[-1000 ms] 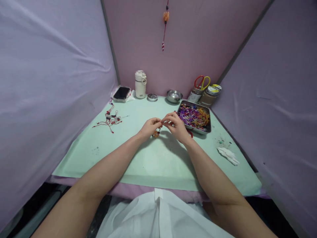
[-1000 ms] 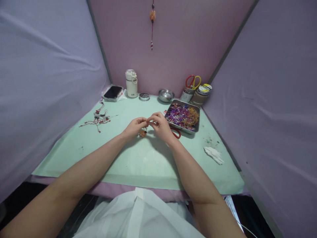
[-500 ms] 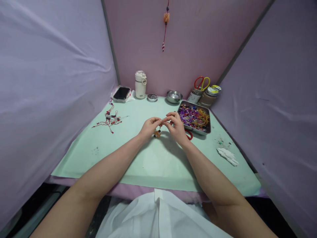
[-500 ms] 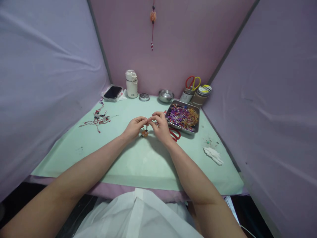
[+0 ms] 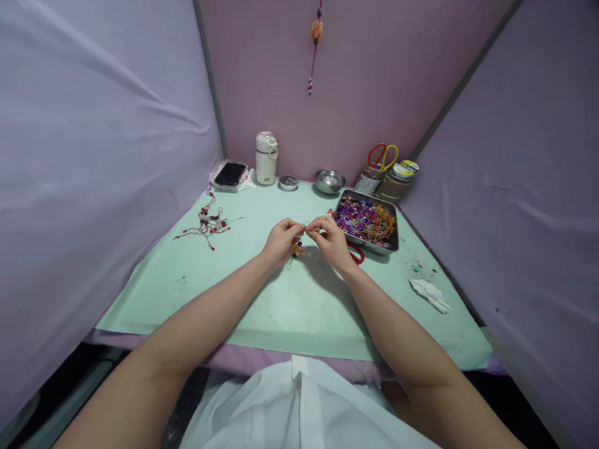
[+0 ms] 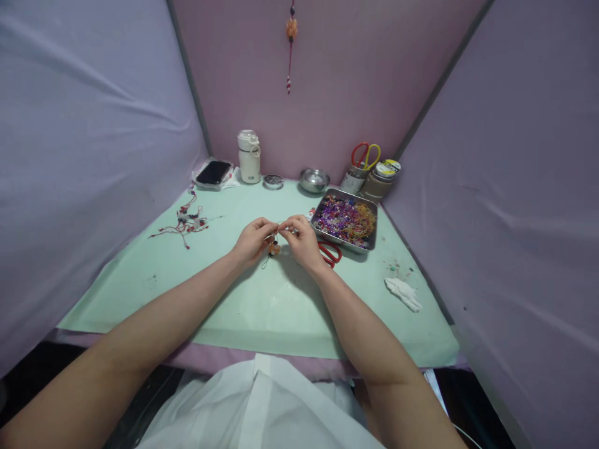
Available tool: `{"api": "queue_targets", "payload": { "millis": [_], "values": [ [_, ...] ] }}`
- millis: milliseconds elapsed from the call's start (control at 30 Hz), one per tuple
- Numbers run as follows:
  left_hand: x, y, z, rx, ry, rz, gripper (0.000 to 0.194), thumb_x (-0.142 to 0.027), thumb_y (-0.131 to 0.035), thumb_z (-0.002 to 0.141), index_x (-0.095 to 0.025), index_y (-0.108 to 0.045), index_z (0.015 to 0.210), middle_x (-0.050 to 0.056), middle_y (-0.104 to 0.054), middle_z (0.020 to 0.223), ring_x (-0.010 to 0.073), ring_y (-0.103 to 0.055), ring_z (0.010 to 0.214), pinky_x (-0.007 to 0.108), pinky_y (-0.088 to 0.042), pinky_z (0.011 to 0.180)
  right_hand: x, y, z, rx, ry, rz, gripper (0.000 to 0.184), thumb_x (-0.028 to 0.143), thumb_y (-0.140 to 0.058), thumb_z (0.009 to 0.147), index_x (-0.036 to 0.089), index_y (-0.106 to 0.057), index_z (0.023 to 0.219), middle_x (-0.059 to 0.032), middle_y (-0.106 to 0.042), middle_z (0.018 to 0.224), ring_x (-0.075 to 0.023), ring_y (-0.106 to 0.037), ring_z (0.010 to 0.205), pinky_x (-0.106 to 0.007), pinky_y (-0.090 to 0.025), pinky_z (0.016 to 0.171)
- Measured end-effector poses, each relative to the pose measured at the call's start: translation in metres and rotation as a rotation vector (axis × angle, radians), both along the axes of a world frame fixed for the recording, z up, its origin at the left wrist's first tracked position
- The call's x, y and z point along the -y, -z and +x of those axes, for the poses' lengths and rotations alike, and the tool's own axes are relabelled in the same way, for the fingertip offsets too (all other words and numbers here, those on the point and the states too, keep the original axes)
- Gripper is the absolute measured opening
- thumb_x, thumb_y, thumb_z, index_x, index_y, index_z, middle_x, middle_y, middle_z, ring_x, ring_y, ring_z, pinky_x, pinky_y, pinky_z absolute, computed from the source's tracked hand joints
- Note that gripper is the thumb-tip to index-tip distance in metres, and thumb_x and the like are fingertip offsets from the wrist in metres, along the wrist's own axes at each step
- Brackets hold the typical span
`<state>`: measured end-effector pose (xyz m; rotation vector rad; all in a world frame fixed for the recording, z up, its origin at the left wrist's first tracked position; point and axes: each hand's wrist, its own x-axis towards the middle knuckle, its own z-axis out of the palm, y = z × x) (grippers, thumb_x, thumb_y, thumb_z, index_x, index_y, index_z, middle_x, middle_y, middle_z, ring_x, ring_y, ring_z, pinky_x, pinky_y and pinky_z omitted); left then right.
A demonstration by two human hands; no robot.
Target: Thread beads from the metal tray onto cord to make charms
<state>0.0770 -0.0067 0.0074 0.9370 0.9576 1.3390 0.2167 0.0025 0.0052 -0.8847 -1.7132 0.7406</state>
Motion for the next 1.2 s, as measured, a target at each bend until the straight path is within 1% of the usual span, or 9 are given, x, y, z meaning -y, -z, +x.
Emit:
{"api": "queue_targets", "payload": {
  "millis": [167, 333, 433, 567, 633, 800, 867, 967, 1200],
  "values": [
    [0.001, -0.001, -0.001, 0.021, 0.03, -0.026, 0.019, -0.026, -0.067, 0.068, -0.017, -0.05, 0.064, -0.001, -0.053, 0.065, 0.0075, -0.047, 0.057, 0.022, -0.037, 0.055, 0.001, -0.002, 0.0, 0.048, 0.018, -0.004, 0.006, 0.027, -0.06, 0.079, 0.023, -0.063, 0.079, -0.0033, -0.05, 0.089, -0.0168, -0.05, 0.082, -0.03, -0.043, 0.069],
    [0.0, -0.001, 0.002, 0.032, -0.02, 0.001, 0.018, -0.021, -0.066, 0.066, -0.017, -0.049, 0.063, -0.003, -0.049, 0.06, 0.0063, -0.043, 0.054, 0.022, -0.034, 0.052, 0.002, -0.001, -0.001, 0.062, 0.014, 0.008, 0.006, 0.028, -0.059, 0.08, 0.023, -0.062, 0.079, -0.0031, -0.052, 0.089, -0.0165, -0.051, 0.082, -0.03, -0.043, 0.071],
    [0.0, -0.002, 0.002, 0.05, -0.036, 0.005, 0.02, -0.02, -0.067, 0.065, -0.018, -0.05, 0.073, -0.005, -0.049, 0.058, 0.0068, -0.044, 0.053, 0.022, -0.034, 0.053, 0.002, -0.001, -0.002, 0.063, 0.015, -0.01, 0.007, 0.029, -0.059, 0.08, 0.023, -0.062, 0.079, -0.003, -0.055, 0.089, -0.0166, -0.052, 0.082, -0.031, -0.043, 0.073],
    [0.001, -0.002, 0.001, 0.071, -0.025, 0.041, 0.035, -0.02, -0.069, 0.064, -0.02, -0.05, 0.094, -0.005, -0.057, 0.063, 0.0077, -0.048, 0.056, 0.022, -0.036, 0.056, 0.003, -0.001, -0.004, 0.018, 0.023, -0.034, 0.01, 0.032, -0.06, 0.079, 0.022, -0.061, 0.078, -0.0031, -0.057, 0.088, -0.0168, -0.052, 0.083, -0.032, -0.043, 0.076],
    [0.0, -0.002, 0.0, 0.091, -0.036, 0.052, 0.038, -0.02, -0.069, 0.064, -0.02, -0.05, 0.097, -0.004, -0.06, 0.068, 0.0076, -0.05, 0.058, 0.021, -0.037, 0.058, 0.003, 0.0, -0.005, -0.04, 0.031, -0.089, 0.012, 0.034, -0.061, 0.077, 0.022, -0.061, 0.078, -0.0027, -0.058, 0.086, -0.0164, -0.052, 0.081, -0.031, -0.043, 0.076],
    [-0.001, -0.001, -0.001, 0.116, -0.039, 0.024, 0.039, -0.018, -0.069, 0.064, -0.019, -0.052, 0.099, -0.002, -0.061, 0.072, 0.0083, -0.055, 0.066, 0.021, -0.039, 0.063, 0.005, 0.008, -0.013, -0.3, 0.021, -0.41, 0.023, 0.04, -0.066, 0.071, 0.021, -0.059, 0.082, 0.0, -0.057, 0.077, -0.0131, -0.05, 0.069, -0.027, -0.044, 0.063],
    [-0.002, 0.0, -0.001, 0.107, -0.037, 0.01, 0.038, -0.018, -0.069, 0.065, -0.019, -0.051, 0.099, -0.002, -0.061, 0.074, 0.0084, -0.055, 0.067, 0.022, -0.04, 0.064, 0.007, 0.01, -0.017, -0.399, 0.0, -0.493, 0.025, 0.04, -0.068, 0.068, 0.022, -0.059, 0.081, 0.0008, -0.057, 0.078, -0.0119, -0.05, 0.067, -0.025, -0.044, 0.06],
    [-0.003, 0.003, -0.002, 0.104, -0.029, 0.016, 0.038, -0.019, -0.069, 0.065, -0.019, -0.051, 0.098, -0.002, -0.062, 0.075, 0.0084, -0.056, 0.068, 0.022, -0.04, 0.066, 0.009, 0.01, -0.02, -0.513, -0.034, -0.563, 0.026, 0.039, -0.072, 0.064, 0.022, -0.058, 0.078, 0.0013, -0.056, 0.079, -0.0109, -0.05, 0.066, -0.024, -0.043, 0.057],
    [-0.006, 0.011, -0.002, 0.08, 0.009, 0.081, 0.037, -0.02, -0.07, 0.066, -0.02, -0.049, 0.096, -0.002, -0.062, 0.074, 0.0101, -0.057, 0.068, 0.024, -0.042, 0.067, 0.006, 0.004, -0.016, -0.635, -0.087, -0.68, 0.033, 0.037, -0.079, 0.056, 0.022, -0.058, 0.077, 0.0018, -0.055, 0.075, -0.0105, -0.05, 0.066, -0.021, -0.039, 0.051]
  ]
}}
